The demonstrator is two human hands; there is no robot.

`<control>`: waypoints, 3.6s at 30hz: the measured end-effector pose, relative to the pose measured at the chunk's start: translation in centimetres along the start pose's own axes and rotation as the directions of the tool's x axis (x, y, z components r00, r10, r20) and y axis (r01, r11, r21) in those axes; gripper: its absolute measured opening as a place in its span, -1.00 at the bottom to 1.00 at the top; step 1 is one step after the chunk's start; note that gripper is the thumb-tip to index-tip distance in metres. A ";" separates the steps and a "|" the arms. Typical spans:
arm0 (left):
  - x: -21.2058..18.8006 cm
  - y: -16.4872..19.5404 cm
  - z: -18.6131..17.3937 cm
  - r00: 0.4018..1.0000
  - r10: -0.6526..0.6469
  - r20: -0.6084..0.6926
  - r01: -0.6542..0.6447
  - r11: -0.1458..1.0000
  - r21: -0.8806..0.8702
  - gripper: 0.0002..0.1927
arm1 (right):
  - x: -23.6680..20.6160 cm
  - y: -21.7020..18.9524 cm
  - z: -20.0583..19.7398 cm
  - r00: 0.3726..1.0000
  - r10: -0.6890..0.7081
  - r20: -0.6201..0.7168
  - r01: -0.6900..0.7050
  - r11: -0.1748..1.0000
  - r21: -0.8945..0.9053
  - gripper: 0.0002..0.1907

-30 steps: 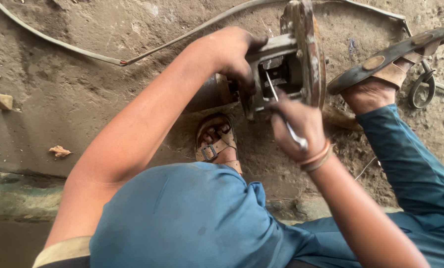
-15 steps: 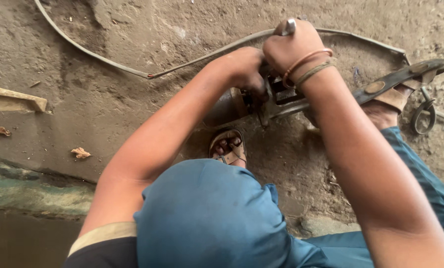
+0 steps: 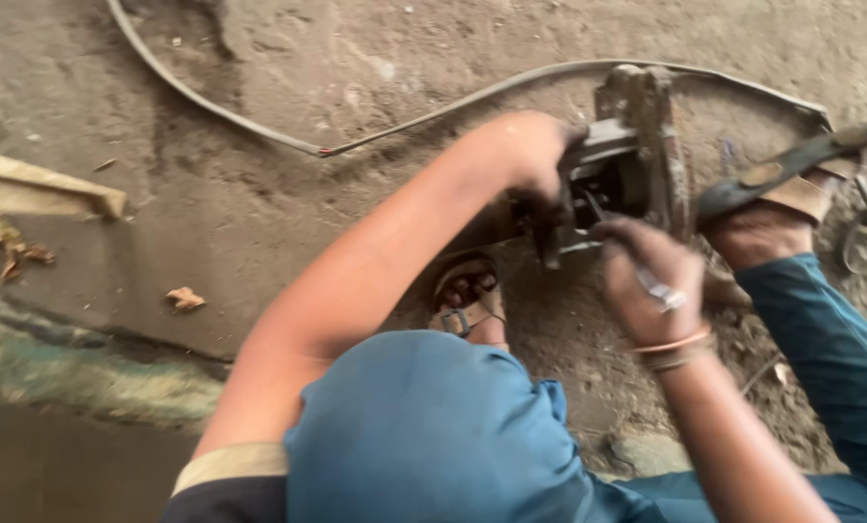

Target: The person sits on the ground repairing a rusty water pump housing, using a spanner to loosen and turn a bolt inside the pump body while steadying the housing with the other hand. They reposition the pump and continue working the fastener, briefly shifting position before resuming.

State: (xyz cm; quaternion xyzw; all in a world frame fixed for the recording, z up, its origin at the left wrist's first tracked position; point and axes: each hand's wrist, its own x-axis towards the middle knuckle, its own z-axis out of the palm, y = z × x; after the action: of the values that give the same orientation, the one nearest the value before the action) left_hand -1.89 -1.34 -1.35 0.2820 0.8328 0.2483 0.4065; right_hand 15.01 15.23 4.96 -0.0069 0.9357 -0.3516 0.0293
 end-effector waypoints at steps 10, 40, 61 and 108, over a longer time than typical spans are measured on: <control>-2.1 2.9 -1.9 0.978 -0.186 0.094 0.176 0.979 0.103 0.20 | -2.8 5.0 2.5 0.982 -0.159 -0.099 0.174 0.971 0.167 -0.74; 2.8 2.5 -1.2 0.927 -0.318 0.200 0.293 0.945 0.145 0.11 | -2.0 10.9 2.2 0.865 -0.498 0.061 0.493 0.866 0.080 -0.56; 1.8 0.0 0.7 0.999 0.047 0.015 -0.048 0.987 0.150 0.42 | -1.3 5.1 0.7 0.965 -0.262 0.012 0.254 0.945 0.206 -0.68; 2.4 1.0 1.2 0.998 0.041 -0.053 -0.030 0.980 0.195 0.14 | 12.6 -1.9 -2.0 0.939 0.084 0.334 -0.113 0.991 0.068 -0.77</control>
State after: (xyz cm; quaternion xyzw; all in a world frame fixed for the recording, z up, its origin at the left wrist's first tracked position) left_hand -1.83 1.24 -2.66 0.3281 0.8589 0.1812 0.3489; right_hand 2.29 14.66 7.04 -0.0177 0.9006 -0.3835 0.2037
